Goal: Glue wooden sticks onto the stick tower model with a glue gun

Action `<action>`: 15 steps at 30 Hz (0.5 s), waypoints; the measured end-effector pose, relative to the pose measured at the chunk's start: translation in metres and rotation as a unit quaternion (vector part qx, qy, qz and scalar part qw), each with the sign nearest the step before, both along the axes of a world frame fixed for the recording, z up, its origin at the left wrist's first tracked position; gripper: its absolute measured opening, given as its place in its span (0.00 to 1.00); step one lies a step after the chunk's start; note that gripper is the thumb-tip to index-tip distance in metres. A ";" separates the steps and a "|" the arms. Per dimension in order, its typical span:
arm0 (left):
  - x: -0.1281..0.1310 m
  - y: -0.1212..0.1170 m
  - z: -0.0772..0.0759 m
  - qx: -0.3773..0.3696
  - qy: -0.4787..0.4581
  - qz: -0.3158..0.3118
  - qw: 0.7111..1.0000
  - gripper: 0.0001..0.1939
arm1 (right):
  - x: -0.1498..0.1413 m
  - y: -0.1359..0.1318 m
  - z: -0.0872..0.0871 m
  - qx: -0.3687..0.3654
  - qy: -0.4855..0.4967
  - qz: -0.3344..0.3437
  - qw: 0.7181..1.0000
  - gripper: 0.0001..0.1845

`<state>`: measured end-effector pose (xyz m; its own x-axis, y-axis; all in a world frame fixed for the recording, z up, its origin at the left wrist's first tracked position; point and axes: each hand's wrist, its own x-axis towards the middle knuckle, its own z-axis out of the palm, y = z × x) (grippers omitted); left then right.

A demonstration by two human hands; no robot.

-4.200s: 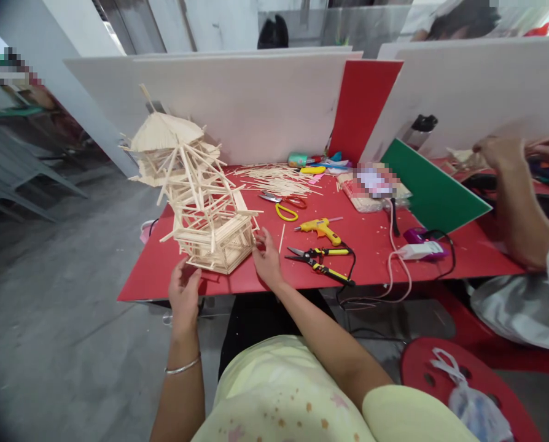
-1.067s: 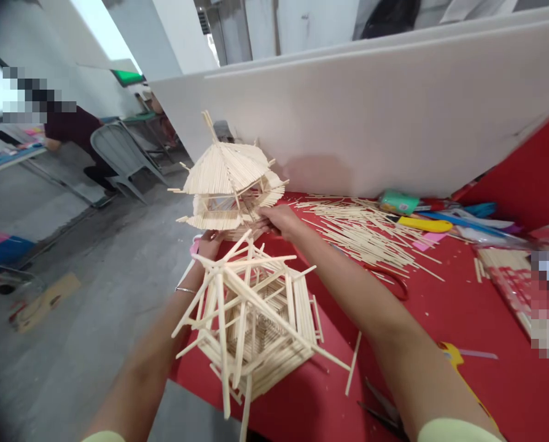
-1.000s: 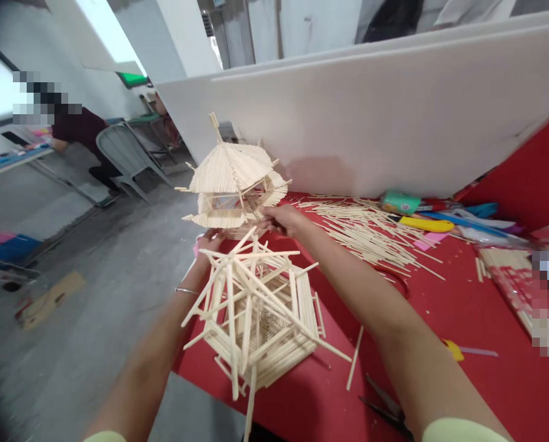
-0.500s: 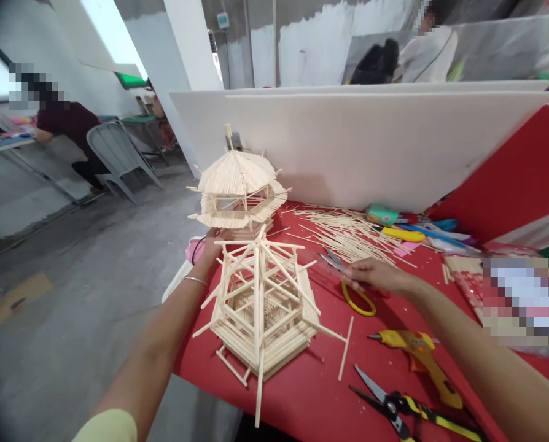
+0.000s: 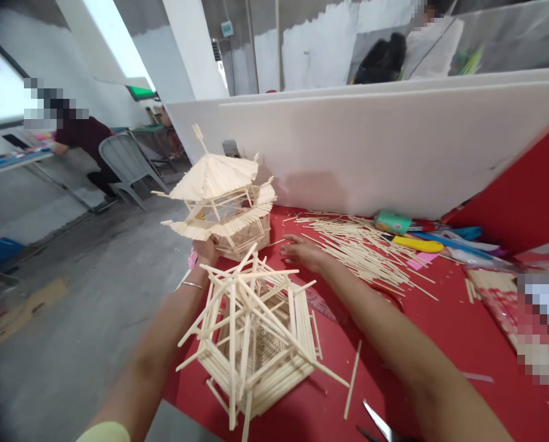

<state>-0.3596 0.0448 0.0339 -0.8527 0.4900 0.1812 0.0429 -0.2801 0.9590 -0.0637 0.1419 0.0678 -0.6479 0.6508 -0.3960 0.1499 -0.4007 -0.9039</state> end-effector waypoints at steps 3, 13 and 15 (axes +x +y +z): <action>-0.013 -0.004 0.015 0.023 -0.046 0.074 0.996 0.12 | -0.031 0.004 -0.007 -0.036 0.023 -0.006 0.999 0.34; -0.040 -0.030 0.145 0.158 -0.042 0.081 0.983 0.25 | -0.052 0.006 0.102 -0.017 0.138 0.008 0.990 0.37; -0.031 -0.032 0.177 0.204 -0.028 0.077 0.976 0.25 | -0.056 -0.001 0.133 0.009 0.162 -0.021 0.987 0.40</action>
<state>-0.3907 0.0128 0.2106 -0.9247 0.2526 0.2850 0.0647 -0.6333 0.7712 -0.1202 0.1409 0.2011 -0.7111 0.6845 -0.1610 -0.1639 -0.3840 -0.9087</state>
